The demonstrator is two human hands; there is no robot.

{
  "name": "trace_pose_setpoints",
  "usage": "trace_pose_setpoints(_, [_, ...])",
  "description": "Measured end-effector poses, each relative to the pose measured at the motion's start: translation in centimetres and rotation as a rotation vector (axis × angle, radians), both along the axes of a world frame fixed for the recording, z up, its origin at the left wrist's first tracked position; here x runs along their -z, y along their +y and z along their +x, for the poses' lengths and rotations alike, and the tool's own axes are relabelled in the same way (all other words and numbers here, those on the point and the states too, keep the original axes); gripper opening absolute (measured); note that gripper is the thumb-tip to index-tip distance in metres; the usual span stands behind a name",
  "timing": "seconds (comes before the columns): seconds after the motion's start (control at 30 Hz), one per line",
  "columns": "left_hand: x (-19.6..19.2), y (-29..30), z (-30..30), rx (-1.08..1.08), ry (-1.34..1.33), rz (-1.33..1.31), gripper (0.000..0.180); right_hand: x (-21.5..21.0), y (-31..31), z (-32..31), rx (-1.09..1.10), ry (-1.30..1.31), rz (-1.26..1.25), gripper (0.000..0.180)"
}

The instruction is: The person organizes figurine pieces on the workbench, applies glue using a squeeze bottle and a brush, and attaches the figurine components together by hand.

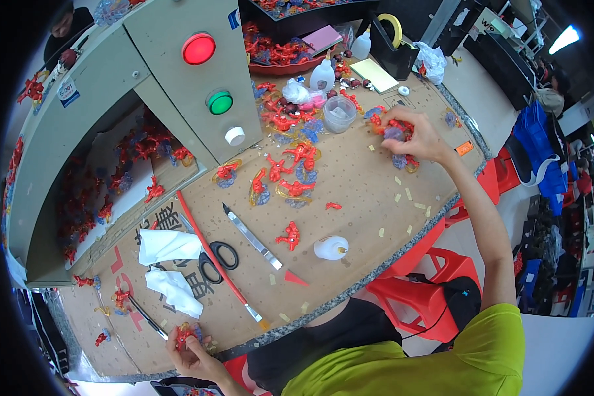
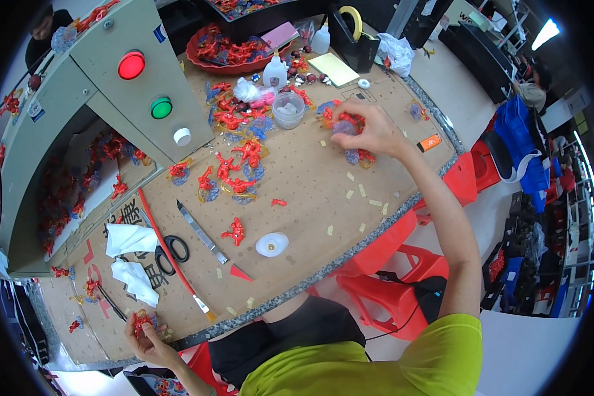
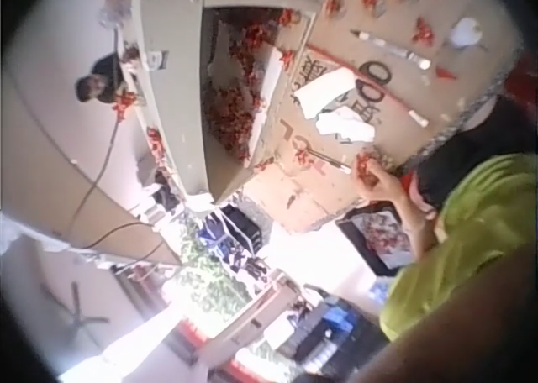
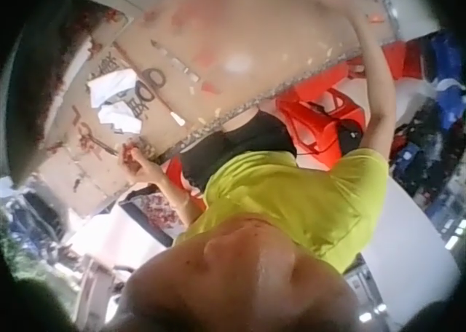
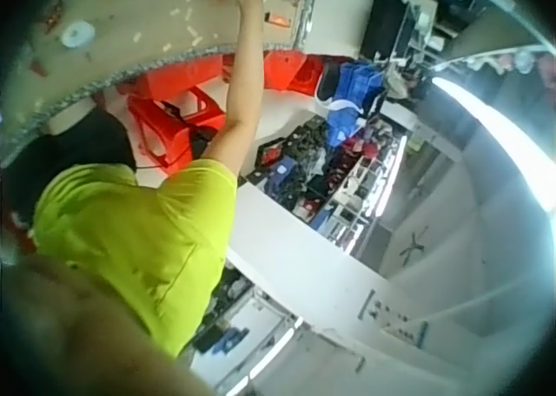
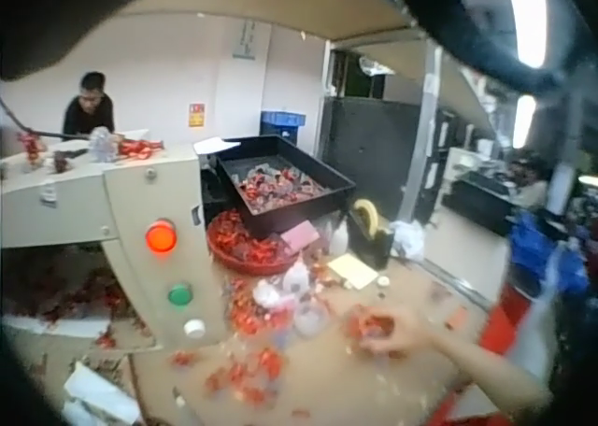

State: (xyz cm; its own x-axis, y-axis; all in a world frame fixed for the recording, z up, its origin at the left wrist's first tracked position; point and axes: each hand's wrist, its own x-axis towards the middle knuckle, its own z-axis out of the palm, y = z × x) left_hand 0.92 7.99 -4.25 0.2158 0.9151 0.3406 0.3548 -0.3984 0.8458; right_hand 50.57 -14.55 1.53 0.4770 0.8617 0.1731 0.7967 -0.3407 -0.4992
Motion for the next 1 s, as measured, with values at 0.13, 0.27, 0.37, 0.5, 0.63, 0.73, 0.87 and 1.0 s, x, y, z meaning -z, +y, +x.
trace_pose_setpoints(0.13, [0.0, -0.2, 0.3, -0.024, -0.038, 0.010, 0.026, 0.4, -2.3, 1.2, 0.349, 0.602, 0.258, 0.029])
trace_pose_setpoints(0.27, [0.5, -0.2, -0.1, -0.064, 0.025, 0.007, 0.025, 1.4, -3.1, 1.0, 0.505, 1.128, 0.761, 0.043])
trace_pose_setpoints(0.37, [0.9, 0.2, 0.0, -0.044, 0.023, 0.030, 0.026, 1.5, -3.7, 2.1, 0.493, 1.208, 0.842, 0.051])
trace_pose_setpoints(0.5, [0.9, 0.4, 0.6, -0.044, 0.046, 0.039, 0.026, 0.7, -3.2, 2.4, 0.505, 1.321, 0.878, 0.052])
trace_pose_setpoints(0.63, [-0.2, 0.5, -0.1, -0.060, 0.051, 0.077, 0.026, -0.9, -1.3, 1.9, 0.416, 1.400, 0.906, 0.051])
trace_pose_setpoints(0.73, [0.4, 0.1, -0.3, -0.094, 0.016, 0.041, 0.024, -3.2, 2.8, 3.9, 0.227, 1.318, 0.863, 0.054])
trace_pose_setpoints(0.87, [1.7, 0.0, -1.2, -0.005, -0.057, 0.023, 0.024, -9.2, 12.3, 9.3, 0.216, 1.116, 0.826, 0.046])
trace_pose_setpoints(1.0, [1.7, -0.1, -1.5, -0.008, -0.025, -0.002, 0.023, -10.6, 21.6, 18.2, 0.360, 1.052, 1.066, 0.050])
